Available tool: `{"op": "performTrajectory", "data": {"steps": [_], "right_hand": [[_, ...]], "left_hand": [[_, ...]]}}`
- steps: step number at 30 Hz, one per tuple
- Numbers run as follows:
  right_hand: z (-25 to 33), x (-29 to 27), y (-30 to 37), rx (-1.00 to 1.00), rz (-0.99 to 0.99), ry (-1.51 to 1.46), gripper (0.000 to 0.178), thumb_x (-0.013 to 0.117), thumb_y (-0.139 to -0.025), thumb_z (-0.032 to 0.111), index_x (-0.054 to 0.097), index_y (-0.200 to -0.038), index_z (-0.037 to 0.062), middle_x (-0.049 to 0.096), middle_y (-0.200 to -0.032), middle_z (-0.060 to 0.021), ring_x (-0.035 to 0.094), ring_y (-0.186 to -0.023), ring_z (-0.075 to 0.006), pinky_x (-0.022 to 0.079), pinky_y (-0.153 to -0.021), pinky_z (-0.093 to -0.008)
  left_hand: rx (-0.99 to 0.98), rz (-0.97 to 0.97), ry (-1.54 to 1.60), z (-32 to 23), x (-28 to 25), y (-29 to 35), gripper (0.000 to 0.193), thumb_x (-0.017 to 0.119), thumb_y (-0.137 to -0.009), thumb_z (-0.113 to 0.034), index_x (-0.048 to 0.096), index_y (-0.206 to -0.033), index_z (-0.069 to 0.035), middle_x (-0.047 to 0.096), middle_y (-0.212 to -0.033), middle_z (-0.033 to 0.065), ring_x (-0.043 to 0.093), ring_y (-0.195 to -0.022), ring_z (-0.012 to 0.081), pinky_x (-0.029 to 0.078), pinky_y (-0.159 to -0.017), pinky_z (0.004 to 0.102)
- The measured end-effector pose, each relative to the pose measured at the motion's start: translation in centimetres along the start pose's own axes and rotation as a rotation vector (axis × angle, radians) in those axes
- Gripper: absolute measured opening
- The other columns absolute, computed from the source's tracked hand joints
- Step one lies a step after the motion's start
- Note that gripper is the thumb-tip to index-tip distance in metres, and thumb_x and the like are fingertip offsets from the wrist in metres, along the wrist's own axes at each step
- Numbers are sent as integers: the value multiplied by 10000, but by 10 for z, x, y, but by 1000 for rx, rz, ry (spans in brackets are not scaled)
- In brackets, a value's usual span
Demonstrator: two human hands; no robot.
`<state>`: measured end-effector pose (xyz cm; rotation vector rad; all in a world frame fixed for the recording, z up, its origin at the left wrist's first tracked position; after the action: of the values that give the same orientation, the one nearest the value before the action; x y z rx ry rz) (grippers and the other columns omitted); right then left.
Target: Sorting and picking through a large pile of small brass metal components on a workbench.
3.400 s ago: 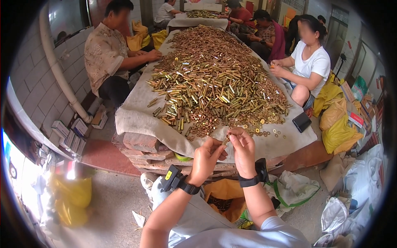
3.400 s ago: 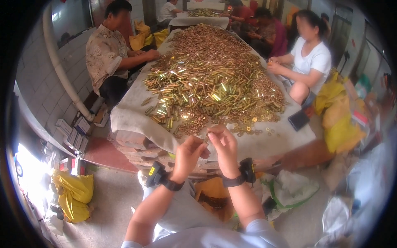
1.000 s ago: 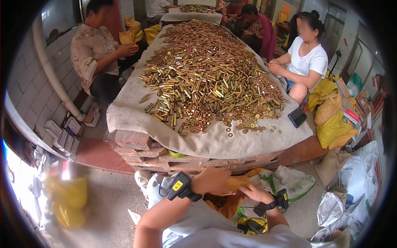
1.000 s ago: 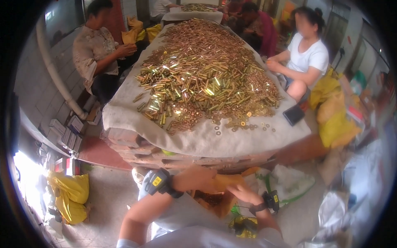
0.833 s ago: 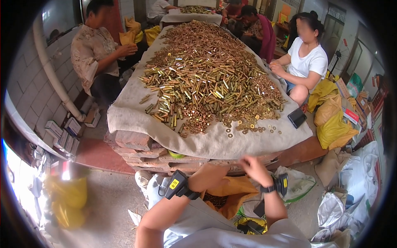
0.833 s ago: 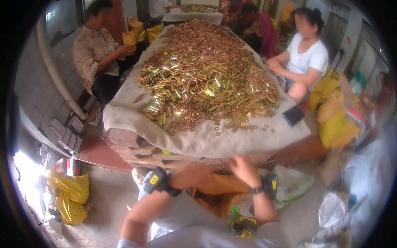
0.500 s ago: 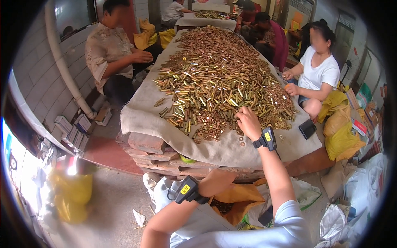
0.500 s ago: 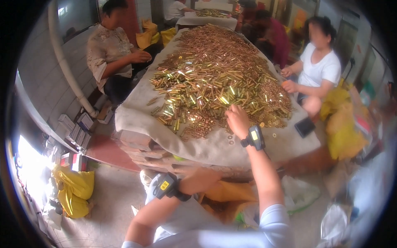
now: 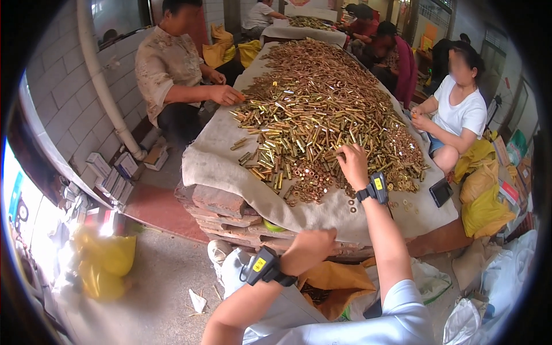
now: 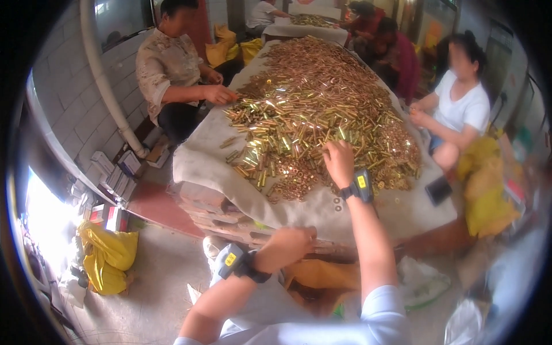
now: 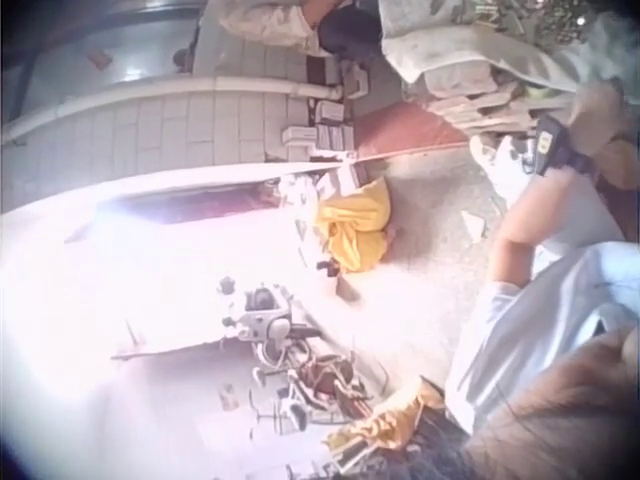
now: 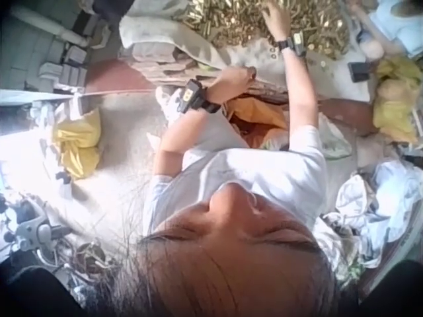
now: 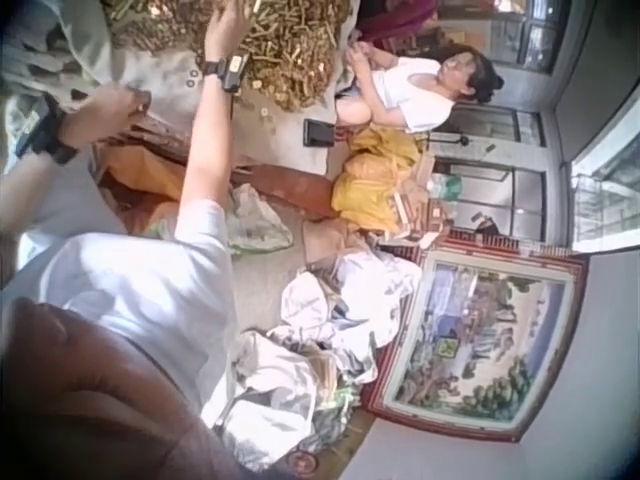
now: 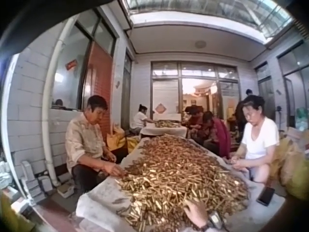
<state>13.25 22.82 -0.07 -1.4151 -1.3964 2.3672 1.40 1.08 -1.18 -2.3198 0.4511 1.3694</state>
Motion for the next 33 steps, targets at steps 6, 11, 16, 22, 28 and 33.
{"op": "performTrajectory", "data": {"steps": [6, 11, 16, 22, 28, 33], "right_hand": [[55, -45, 50, -21, 98, -440, 131, 672, -731, 24, 614, -842, 62, 617, -875, -57, 566, -894, -220, 416, -859, -343], [88, -77, 72, -192, 87, -256, 191, 682, -657, -12, 606, -816, 60, 611, -828, -25, 539, -876, -219, 417, -781, -345], [88, -91, 79, -190, 74, -337, 173, 668, -676, -13, 608, -822, 59, 605, -861, -36, 532, -870, -214, 417, -776, -334], [68, -82, 103, 480, -8, -1200, 103, 634, -809, 50, 611, -909, 37, 610, -941, -23, 512, -851, -102, 407, -774, -256], [71, -78, 109, 631, -135, -1610, 200, 578, -873, 74, 583, -1064, 16, 615, -981, -52, 568, -912, -133, 453, -791, -279], [75, -82, 106, 614, -101, -1343, 247, 604, -837, 25, 575, -1082, 8, 611, -928, -33, 567, -853, -106, 445, -787, -242]], "left_hand": [[-209, -538, 209, 32, -28, -4, 253, 603, -798, -101, 540, -1033, -31, 585, -880, 152, 606, -767, 332, 489, -662, 420], [-162, -537, 237, 24, -37, -3, 322, 632, -778, -97, 588, -1097, -83, 571, -960, 105, 596, -827, 308, 485, -707, 397], [-151, -502, 150, 21, -28, -6, 173, 633, -783, -113, 656, -952, -83, 599, -857, 88, 601, -759, 318, 489, -666, 397], [-306, -432, 502, 16, -30, -9, 137, 618, -815, -79, 653, -922, -1, 668, -813, 115, 663, -701, 175, 496, -613, 290], [-341, -366, 700, 15, -24, -10, 157, 583, -852, -60, 618, -956, 52, 679, -839, 102, 671, -741, 149, 520, -654, 239], [-328, -344, 753, 15, -24, -10, 165, 556, -867, -39, 591, -992, 62, 675, -872, 113, 670, -771, 165, 531, -677, 251]]}}
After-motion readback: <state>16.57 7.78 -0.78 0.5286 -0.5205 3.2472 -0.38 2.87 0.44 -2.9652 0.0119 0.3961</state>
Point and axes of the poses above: each hand's wrist, its own y-axis away from the middle knuckle, its own x-axis out of the palm, z = x × y, the point moved 1 cm from there along -y, towards the middle knuckle
